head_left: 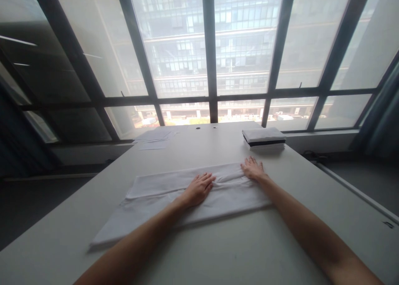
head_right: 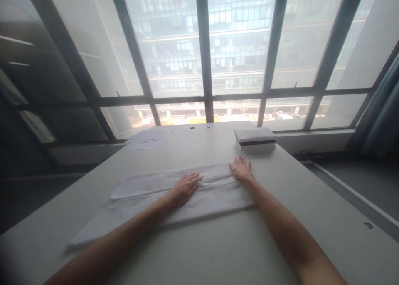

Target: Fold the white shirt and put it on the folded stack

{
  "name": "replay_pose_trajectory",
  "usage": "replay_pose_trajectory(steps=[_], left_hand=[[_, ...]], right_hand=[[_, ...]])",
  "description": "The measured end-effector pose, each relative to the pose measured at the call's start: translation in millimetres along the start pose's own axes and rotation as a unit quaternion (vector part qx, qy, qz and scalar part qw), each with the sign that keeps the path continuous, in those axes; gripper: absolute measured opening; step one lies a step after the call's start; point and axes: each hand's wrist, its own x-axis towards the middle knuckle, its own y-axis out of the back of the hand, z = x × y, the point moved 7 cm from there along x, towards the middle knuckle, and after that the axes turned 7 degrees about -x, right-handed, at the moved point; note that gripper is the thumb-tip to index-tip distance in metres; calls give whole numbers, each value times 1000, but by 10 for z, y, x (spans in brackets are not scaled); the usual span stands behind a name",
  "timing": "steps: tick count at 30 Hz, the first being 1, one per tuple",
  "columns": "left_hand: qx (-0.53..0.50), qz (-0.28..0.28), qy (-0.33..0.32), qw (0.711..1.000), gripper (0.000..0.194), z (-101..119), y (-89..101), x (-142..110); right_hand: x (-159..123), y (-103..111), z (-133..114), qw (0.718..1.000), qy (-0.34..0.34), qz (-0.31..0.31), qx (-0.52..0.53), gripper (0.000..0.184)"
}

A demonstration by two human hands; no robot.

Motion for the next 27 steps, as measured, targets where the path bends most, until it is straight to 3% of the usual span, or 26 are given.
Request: replay_pose_trajectory(steps=[13,17,19,22,27], left_hand=[[11,-5,-5,1000,47,-29,-12,-9],[10,-3,-9,1000,47,-41,-24,-13],[10,1,-13,1000,47,-43,-28,-15],[4,19,-16,1000,46,-27,-7,-8],[-63,86,-44,993,30,73,120,29]], right_hand=[[-63,23,-62,1000,-5,10,-1,65],[-154,148,-108,999,-3,52,-13,60],[-228,273,-229,993,14,112,-13,56],[-367,365,-592,980,96,171,33,53],[-546,108,-1140,966,228,89,81,53]])
